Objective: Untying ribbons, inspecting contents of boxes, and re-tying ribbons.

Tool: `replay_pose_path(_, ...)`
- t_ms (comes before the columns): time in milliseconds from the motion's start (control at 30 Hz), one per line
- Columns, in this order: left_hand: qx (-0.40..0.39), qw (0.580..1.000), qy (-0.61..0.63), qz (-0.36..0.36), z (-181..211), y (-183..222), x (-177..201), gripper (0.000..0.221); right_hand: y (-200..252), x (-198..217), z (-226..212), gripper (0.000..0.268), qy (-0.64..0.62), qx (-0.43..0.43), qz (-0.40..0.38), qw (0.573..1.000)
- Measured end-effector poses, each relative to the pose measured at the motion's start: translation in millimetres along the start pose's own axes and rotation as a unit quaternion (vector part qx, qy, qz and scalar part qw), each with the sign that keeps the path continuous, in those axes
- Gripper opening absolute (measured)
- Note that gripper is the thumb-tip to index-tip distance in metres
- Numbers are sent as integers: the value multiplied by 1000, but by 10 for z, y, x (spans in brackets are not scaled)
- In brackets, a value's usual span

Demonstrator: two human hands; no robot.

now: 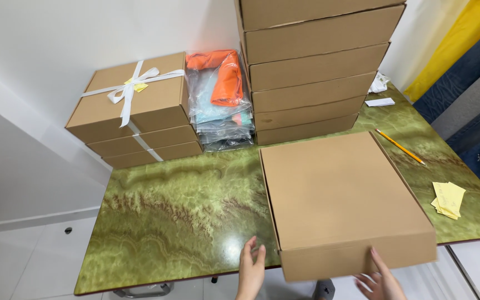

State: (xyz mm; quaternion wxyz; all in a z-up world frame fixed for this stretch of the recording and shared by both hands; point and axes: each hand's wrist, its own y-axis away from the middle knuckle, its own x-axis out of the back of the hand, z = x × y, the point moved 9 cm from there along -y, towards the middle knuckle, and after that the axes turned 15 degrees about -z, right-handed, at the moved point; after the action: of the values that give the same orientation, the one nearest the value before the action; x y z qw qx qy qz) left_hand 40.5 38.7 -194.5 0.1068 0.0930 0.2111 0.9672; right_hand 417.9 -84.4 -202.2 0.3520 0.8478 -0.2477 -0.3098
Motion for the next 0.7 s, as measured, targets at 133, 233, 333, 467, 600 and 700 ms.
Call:
replay_pose_path(133,77,978,-172,-88,702,329,-45,76,51,529,-297,45,-67,251,47,965)
replay_pose_path(233,-79,947,-293,-110,1254,365,-241,117,374,313,-640,18,-76,260,30,962)
replay_pose_path(333,-214,902,-356,-120,1828,487,-465,133,368,237,-1089,44,-56,358,-63,930)
replay_pose_path(467,-311,892,-298,-136,2510,496,-571,133,922,-731,-1929,28,-26,447,-290,846)
replay_pose_path(600,-387,906,-169,-17,3355,452,-370,125,1121,-1371,-2457,38,70,474,-361,800)
replay_pose_path(700,-462,870,-161,56,4007,434,-239,93,712,-1385,-2663,13,103,434,-292,846)
